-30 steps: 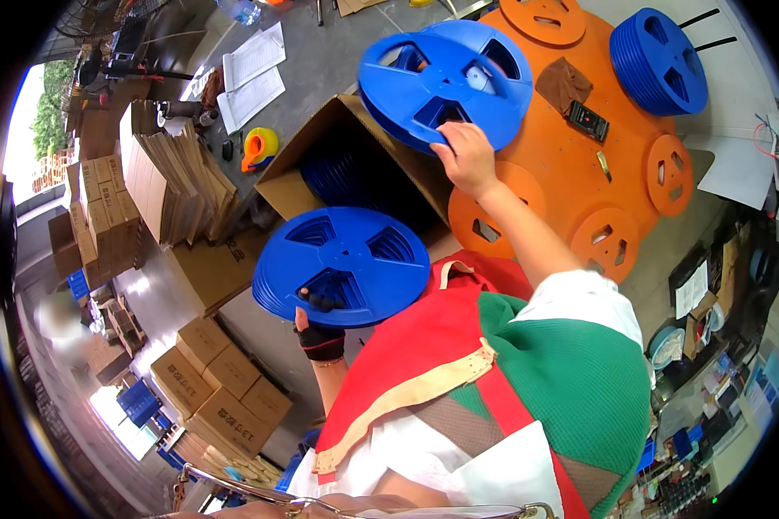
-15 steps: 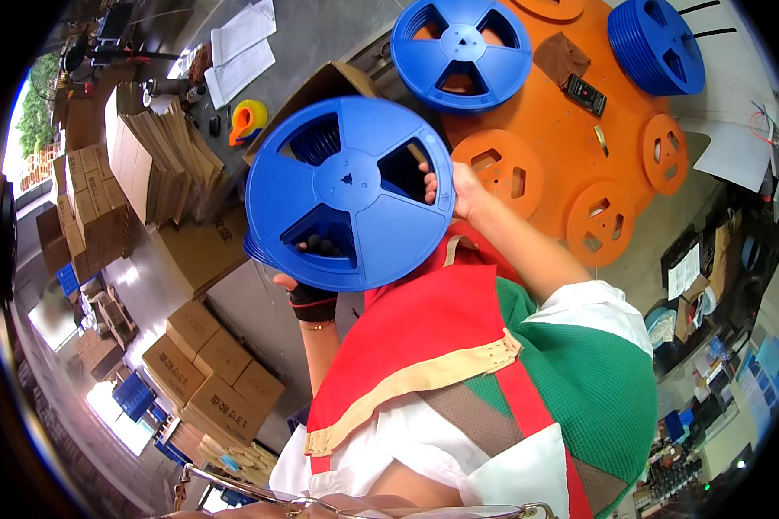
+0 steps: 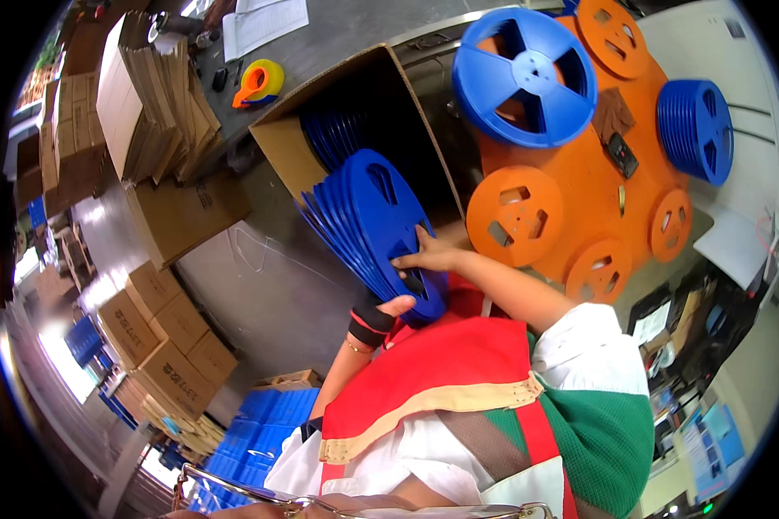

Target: The person packs blue plastic reels into a cardboard box by hand, moving them from a workbench and organizing them inside the box.

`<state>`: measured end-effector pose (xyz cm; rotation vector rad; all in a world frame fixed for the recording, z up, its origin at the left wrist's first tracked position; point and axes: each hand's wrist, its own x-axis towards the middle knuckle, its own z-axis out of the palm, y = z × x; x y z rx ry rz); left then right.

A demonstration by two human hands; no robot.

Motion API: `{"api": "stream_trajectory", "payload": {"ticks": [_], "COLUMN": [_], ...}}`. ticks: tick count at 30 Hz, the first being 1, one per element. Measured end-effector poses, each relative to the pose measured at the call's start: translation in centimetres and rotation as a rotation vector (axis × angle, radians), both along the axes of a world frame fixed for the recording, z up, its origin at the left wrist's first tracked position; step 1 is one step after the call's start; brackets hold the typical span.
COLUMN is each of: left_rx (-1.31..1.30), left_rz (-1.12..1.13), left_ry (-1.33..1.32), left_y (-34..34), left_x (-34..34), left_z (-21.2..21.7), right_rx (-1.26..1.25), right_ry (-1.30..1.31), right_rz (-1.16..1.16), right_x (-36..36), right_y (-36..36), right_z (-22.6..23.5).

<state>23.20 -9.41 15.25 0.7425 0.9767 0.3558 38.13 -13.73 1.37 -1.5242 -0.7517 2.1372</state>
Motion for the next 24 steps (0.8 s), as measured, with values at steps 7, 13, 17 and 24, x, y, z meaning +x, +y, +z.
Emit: {"api": "stream_trajectory", "payload": {"ticks": [7, 13, 17, 24], "left_rx": [-0.198, -0.232, -0.253, -0.295], "left_rz": [-0.105, 0.121, 0.257, 0.395], "left_ry": [0.003, -0.001, 0.009, 0.119], "left_y": [1.3, 2.5, 2.2, 0.3], "left_x": [1.1, 0.8, -2.8, -5.8], "left_z": [-2.8, -6.0, -8.7, -11.0], "right_rx": [-0.161, 0.118, -0.185, -0.206], "right_ry": [0.306, 0.239, 0.303, 0.259], "right_rz": [-0.033, 0.054, -0.141, -0.481], "right_x": [1.1, 1.5, 3.6, 5.4], "right_y": [1.0, 1.9, 3.8, 12.5], "right_z": [-2.1, -7.5, -10.2, -16.5]}}
